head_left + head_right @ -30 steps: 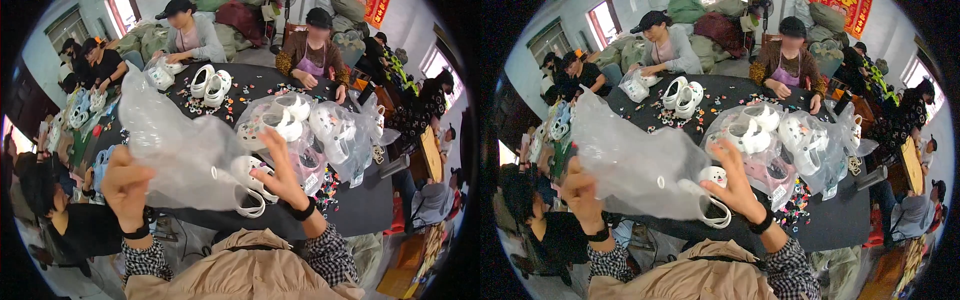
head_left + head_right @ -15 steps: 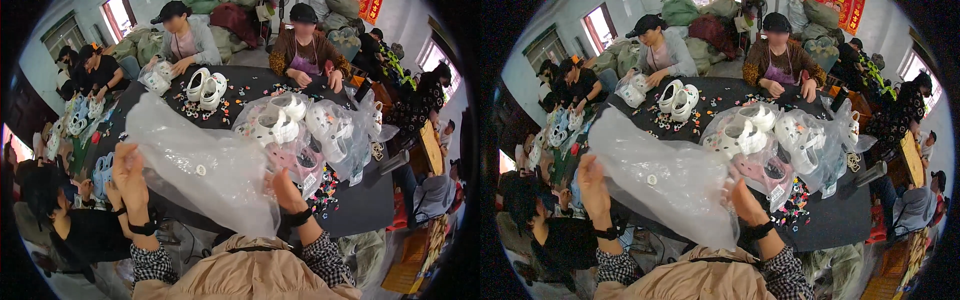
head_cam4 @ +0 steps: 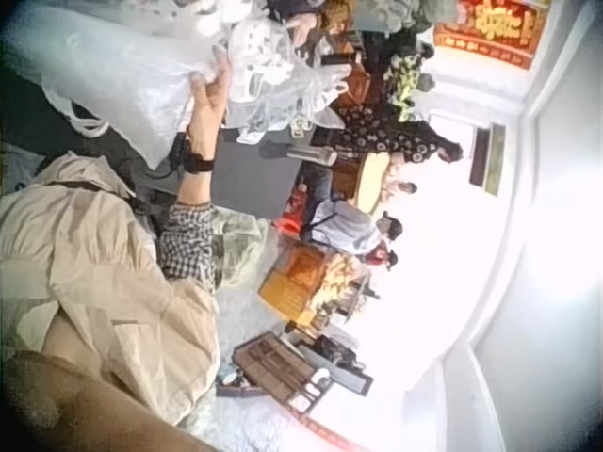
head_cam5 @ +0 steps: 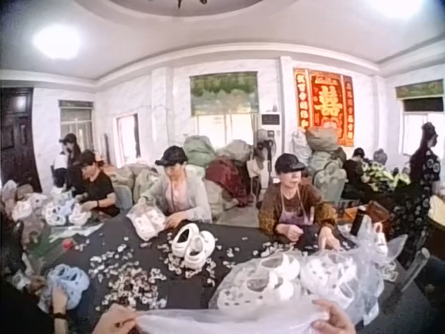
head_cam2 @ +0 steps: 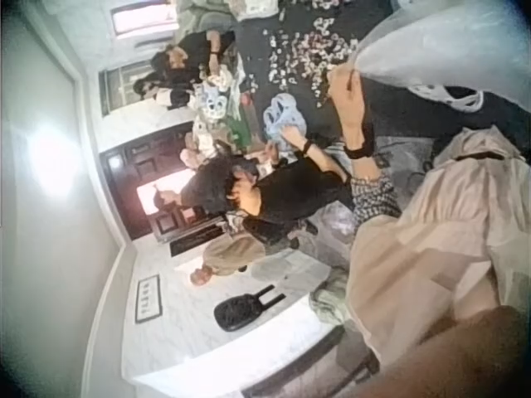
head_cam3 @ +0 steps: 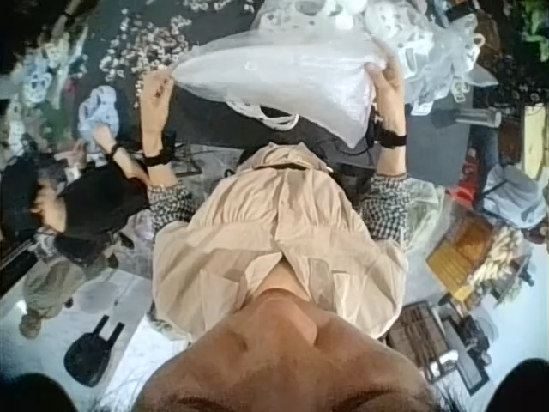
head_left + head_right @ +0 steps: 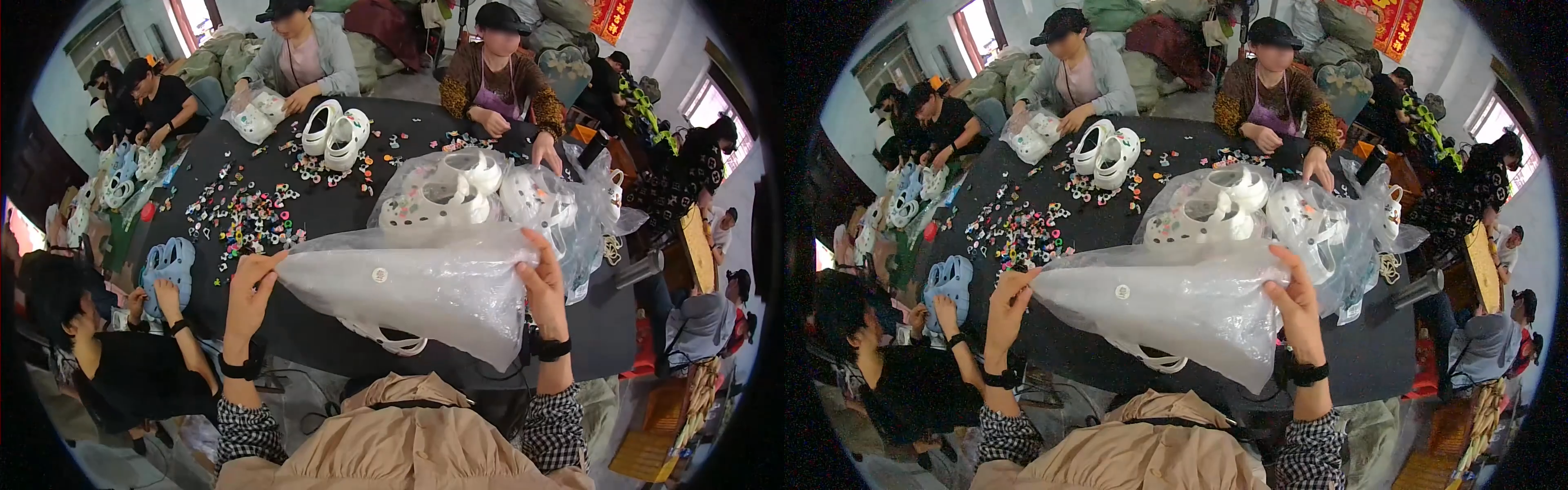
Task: The recorder is placing decorative charms on rubber clogs and then packaging the shoes into plastic bags and placing them into a sack.
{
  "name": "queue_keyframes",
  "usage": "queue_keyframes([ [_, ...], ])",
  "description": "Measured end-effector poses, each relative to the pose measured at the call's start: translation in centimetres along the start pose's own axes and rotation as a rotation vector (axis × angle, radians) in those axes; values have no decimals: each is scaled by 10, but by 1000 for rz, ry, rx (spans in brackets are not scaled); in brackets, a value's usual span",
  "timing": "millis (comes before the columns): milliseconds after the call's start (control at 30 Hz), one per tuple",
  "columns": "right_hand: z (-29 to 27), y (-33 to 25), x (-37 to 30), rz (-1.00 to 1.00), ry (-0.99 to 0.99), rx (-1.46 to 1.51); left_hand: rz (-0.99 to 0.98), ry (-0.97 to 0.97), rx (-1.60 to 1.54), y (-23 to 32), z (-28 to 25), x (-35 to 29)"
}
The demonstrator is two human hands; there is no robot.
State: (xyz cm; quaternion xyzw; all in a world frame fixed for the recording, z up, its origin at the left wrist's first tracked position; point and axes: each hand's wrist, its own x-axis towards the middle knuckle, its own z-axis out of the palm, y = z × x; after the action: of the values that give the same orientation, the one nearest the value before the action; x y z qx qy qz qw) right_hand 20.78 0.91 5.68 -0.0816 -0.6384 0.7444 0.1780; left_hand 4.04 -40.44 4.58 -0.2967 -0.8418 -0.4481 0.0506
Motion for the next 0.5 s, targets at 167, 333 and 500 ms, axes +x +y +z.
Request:
queue_keyframes([
  [167, 1, -26, -26, -182, 156, -143, -79, 53, 16, 30, 12, -3],
  [333, -1, -24, -47, -248, -125, -445, 294, 379, 623, -20, 49, -43],
  [500, -33, 81, -72, 150, -61, -627, 329, -38, 621, -42, 88, -102],
])
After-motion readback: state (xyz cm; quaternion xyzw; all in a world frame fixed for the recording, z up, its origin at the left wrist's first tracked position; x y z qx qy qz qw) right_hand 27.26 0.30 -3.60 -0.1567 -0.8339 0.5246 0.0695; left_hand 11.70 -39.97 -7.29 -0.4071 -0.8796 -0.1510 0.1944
